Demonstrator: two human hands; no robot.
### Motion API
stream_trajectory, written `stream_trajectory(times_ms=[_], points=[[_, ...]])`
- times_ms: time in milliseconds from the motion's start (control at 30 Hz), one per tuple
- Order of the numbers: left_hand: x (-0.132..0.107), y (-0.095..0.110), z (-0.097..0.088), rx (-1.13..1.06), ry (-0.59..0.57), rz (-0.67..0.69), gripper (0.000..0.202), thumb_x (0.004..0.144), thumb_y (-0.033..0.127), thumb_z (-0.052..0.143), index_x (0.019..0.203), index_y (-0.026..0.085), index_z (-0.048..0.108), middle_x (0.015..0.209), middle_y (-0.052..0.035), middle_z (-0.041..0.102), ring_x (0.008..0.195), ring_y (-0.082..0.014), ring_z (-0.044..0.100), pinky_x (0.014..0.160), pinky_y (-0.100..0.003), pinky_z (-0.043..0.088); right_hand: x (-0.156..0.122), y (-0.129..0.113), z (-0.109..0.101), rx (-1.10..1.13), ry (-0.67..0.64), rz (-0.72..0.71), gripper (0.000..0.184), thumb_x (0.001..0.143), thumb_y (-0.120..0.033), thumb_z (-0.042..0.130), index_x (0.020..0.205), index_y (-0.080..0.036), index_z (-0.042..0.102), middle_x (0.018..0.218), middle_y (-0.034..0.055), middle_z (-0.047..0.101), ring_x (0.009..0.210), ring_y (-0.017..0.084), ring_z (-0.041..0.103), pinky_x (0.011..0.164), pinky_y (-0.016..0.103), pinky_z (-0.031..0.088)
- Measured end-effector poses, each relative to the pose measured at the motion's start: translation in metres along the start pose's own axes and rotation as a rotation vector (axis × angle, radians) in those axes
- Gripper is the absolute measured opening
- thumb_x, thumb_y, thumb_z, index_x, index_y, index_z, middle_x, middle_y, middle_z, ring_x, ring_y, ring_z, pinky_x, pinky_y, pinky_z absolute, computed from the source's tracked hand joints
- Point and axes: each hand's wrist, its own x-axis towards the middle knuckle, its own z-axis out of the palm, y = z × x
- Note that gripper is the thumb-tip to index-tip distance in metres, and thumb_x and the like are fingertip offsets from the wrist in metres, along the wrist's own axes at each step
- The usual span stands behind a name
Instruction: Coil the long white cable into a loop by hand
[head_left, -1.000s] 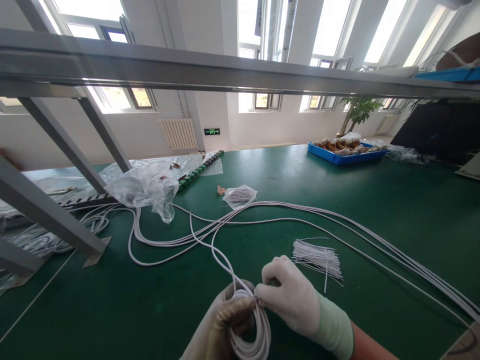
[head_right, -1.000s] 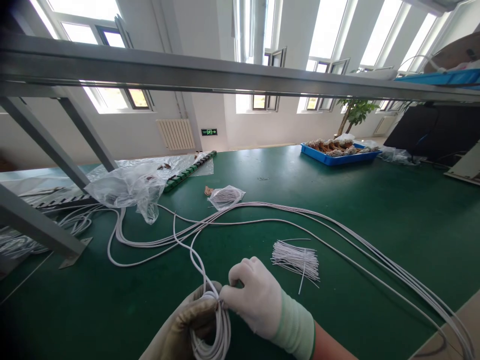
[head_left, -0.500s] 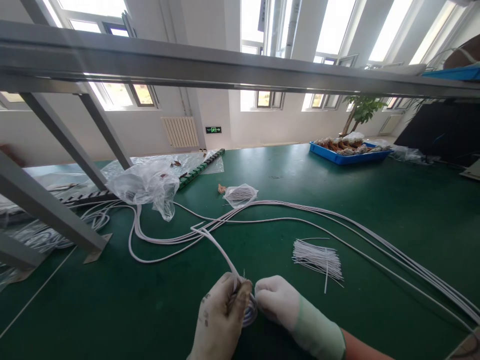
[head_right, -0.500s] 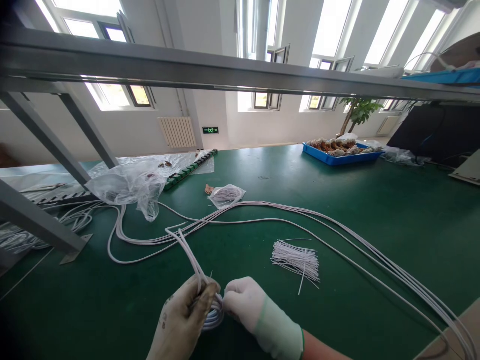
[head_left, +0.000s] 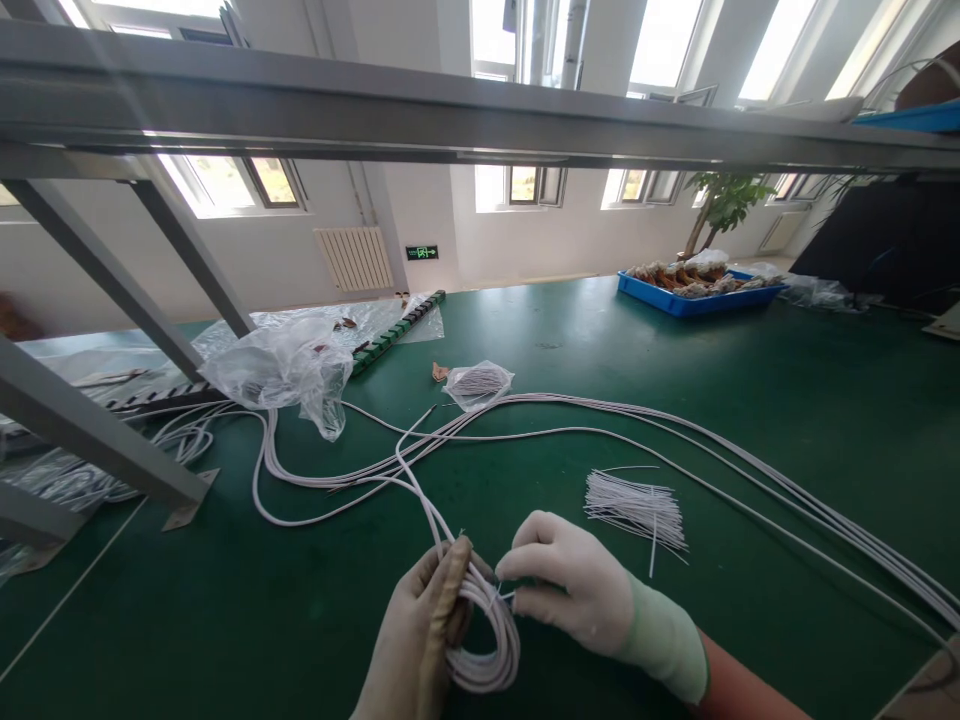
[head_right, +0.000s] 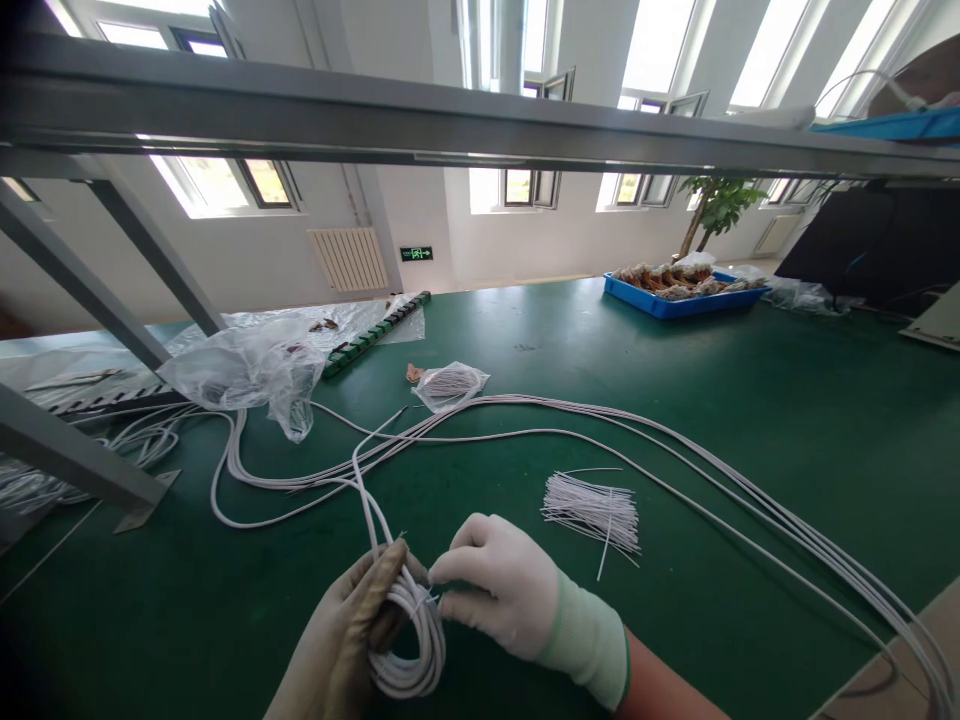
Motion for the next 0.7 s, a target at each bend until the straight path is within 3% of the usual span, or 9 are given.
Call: stream_trajectory(times_ms=[167,300,433,500,567,633,700], points=[[-0.004,-0.003,0.004,-0.001,-0.036,-0.017,0.044,0.060,0.053,0.094,0.077,0.021,0.070,0.073,0.0010,0.066,0.069,-0.0167,0.059,0.072,-0.027,0.054,0.002,-0.001,0.001,-0.099,0.006,-0.157,0.036,0.109,-0.044,0.046,0.095,-0.019,0.068,0.089,0.0041,0.060,0.078,0.017,0.054,0.068,0.031,0.041],[-0.010,0.002,0.007,0.010,-0.024,-0.005,0.038,0.068,0.055,0.088,0.075,0.022,0.070,0.072,-0.0003,0.067,0.067,-0.0178,0.059,0.069,-0.029,0.054,0.001,-0.006,-0.003,-0.160,-0.055,-0.139,0.030,0.108,-0.042,0.048,0.095,-0.019,0.064,0.090,0.0041,0.061,0.078,0.018,0.053,0.069,0.032,0.039],[-0.009,0.000,0.007,0.052,-0.041,0.005,0.044,0.068,0.059,0.087,0.085,0.021,0.071,0.076,-0.0015,0.069,0.069,-0.0194,0.060,0.072,-0.031,0.053,-0.002,-0.015,0.006,-0.111,-0.039,-0.094,0.016,0.101,-0.026,0.051,0.090,-0.019,0.061,0.090,0.0038,0.058,0.078,0.018,0.052,0.070,0.032,0.038],[-0.006,-0.006,0.006,0.145,-0.026,0.041,0.047,0.072,0.065,0.080,0.085,0.021,0.069,0.078,-0.0026,0.069,0.072,-0.0216,0.061,0.076,-0.034,0.053,-0.002,-0.019,0.017,-0.065,0.022,0.060,0.012,0.092,-0.019,0.052,0.081,-0.019,0.056,0.083,0.0023,0.055,0.074,0.018,0.050,0.066,0.031,0.037],[-0.004,-0.015,0.006,0.345,0.045,0.167,0.044,0.081,0.066,0.069,0.083,0.022,0.066,0.079,-0.0040,0.069,0.075,-0.0245,0.062,0.074,-0.036,0.052,-0.001,-0.018,0.028,0.056,0.055,0.358,0.016,0.085,-0.017,0.053,0.070,-0.020,0.050,0.072,-0.0005,0.049,0.067,0.016,0.046,0.061,0.029,0.034],[-0.003,-0.021,0.007,0.545,0.129,0.328,0.040,0.088,0.063,0.061,0.081,0.024,0.066,0.080,-0.0047,0.069,0.077,-0.0265,0.063,0.072,-0.037,0.050,0.001,-0.014,0.034,0.229,0.004,0.623,0.020,0.082,-0.017,0.054,0.063,-0.021,0.047,0.061,-0.0031,0.045,0.059,0.015,0.044,0.055,0.027,0.033],[-0.002,-0.022,0.007,0.568,0.165,0.367,0.040,0.088,0.063,0.061,0.080,0.024,0.066,0.080,-0.0049,0.069,0.077,-0.0270,0.063,0.071,-0.037,0.048,0.002,-0.009,0.031,0.386,-0.090,0.733,0.020,0.084,-0.020,0.052,0.064,-0.021,0.049,0.054,-0.0049,0.043,0.051,0.013,0.042,0.049,0.025,0.033]])
